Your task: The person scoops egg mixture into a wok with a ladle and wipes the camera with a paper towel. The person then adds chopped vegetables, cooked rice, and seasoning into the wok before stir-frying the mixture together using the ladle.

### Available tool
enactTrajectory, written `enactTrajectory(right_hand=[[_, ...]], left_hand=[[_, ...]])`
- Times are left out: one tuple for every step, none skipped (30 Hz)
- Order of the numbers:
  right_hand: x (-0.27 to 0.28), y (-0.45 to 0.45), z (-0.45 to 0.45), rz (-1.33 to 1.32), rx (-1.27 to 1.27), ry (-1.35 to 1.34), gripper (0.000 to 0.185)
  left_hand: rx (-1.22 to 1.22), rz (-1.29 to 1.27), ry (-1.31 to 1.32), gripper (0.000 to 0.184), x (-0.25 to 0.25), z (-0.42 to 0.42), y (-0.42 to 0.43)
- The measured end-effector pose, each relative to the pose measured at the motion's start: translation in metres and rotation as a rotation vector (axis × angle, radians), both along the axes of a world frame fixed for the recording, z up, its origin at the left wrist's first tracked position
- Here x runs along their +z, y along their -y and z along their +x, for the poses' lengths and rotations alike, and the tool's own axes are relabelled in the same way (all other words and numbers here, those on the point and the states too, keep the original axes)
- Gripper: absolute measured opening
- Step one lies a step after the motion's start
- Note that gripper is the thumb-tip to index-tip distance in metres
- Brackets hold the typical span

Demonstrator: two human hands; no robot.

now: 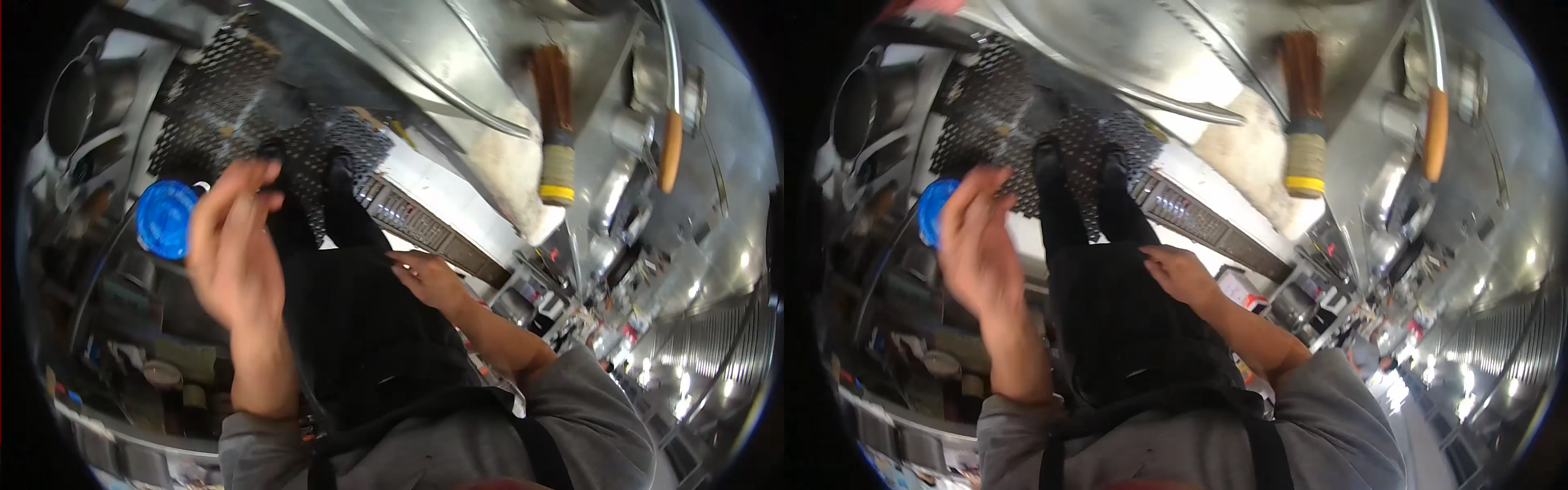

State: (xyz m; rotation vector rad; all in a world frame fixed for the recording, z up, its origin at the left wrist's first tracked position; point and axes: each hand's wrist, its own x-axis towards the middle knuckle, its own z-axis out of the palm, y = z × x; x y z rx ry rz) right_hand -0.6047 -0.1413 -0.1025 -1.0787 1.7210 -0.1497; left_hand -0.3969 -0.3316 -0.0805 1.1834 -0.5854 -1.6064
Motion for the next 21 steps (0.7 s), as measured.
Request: enactTrajectory(right_hand=[[0.002, -0.003, -0.001, -0.011, 0.025, 0.038, 0.025], [0.003, -0.006, -0.004, 0.042, 0.04, 0.031, 0.025], [0.001, -0.005, -0.008, 0.087, 0.057, 0.012, 0.026], [-0.002, -0.005, -0.013, 0.07, 0.083, 0.03, 0.026], [-0.003, -0.008, -0.016, 0.063, 0.095, 0.021, 0.026], [-0.005, -0.007, -0.018, 0.052, 0.104, 0.005, 0.026], [-0.001, 0.001, -0.018, 0.095, 0.105, -0.011, 0.026], [-0.001, 0.002, -0.02, 0.092, 0.113, -0.014, 0.026], [-0.002, 0.003, -0.023, 0.101, 0.093, -0.013, 0.027], [-0.004, 0.006, -0.025, 0.108, 0.072, -0.013, 0.027], [-0.002, 0.013, -0.024, 0.121, 0.099, -0.015, 0.027], [-0.003, 0.017, -0.025, 0.113, 0.107, -0.017, 0.027], [-0.003, 0.019, -0.025, 0.11, 0.133, -0.019, 0.028], [-0.005, 0.019, -0.025, 0.11, 0.154, -0.021, 0.028], [-0.006, 0.02, -0.024, 0.11, 0.153, -0.023, 0.028], [-0.009, 0.021, -0.024, 0.162, 0.141, -0.031, 0.028], [-0.012, 0.023, -0.023, 0.214, 0.128, -0.039, 0.028], [-0.016, 0.021, -0.024, 0.213, 0.127, -0.04, 0.028], [-0.024, 0.017, -0.025, 0.233, 0.118, -0.028, 0.028], [-0.029, 0.015, -0.026, 0.254, 0.108, -0.018, 0.029], [-0.034, 0.013, -0.028, 0.256, 0.106, -0.023, 0.029]], left_hand=[[0.033, 0.181, 0.095, 0.031, -0.03, -0.001, 0.002], [0.036, 0.133, 0.145, 0.036, -0.07, 0.002, 0.006], [0.012, 0.048, 0.271, 0.041, -0.102, 0.0, 0.018], [-0.037, -0.083, 0.509, 0.047, -0.126, -0.008, 0.036], [-0.117, -0.245, 0.684, 0.054, -0.139, -0.012, 0.056], [-0.213, -0.453, 0.89, 0.062, -0.169, -0.016, 0.074], [-0.431, -0.267, 0.671, 0.065, -0.164, -0.024, 0.085], [-0.578, -0.291, 0.723, 0.066, -0.202, -0.033, 0.083], [-0.653, -0.349, 0.646, 0.066, -0.216, -0.039, 0.08], [-0.726, -0.246, 0.661, 0.067, -0.234, -0.044, 0.075], [-0.663, -0.287, 0.704, 0.066, -0.242, -0.048, 0.069], [-0.597, -0.33, 0.748, 0.065, -0.245, -0.052, 0.067], [-0.588, -0.337, 0.751, 0.065, -0.248, -0.054, 0.065], [-0.489, -0.24, 0.712, 0.061, -0.248, -0.057, 0.061], [-0.393, -0.138, 0.668, 0.058, -0.249, -0.058, 0.056], [-0.39, -0.141, 0.668, 0.058, -0.251, -0.057, 0.056], [-0.401, -0.12, 0.626, 0.051, -0.251, -0.056, 0.059], [-0.413, -0.097, 0.583, 0.045, -0.252, -0.054, 0.06], [-0.411, -0.101, 0.583, 0.045, -0.253, -0.053, 0.064], [-0.547, -0.041, 0.614, 0.042, -0.254, -0.051, 0.069], [-0.687, 0.022, 0.64, 0.04, -0.254, -0.051, 0.07]])
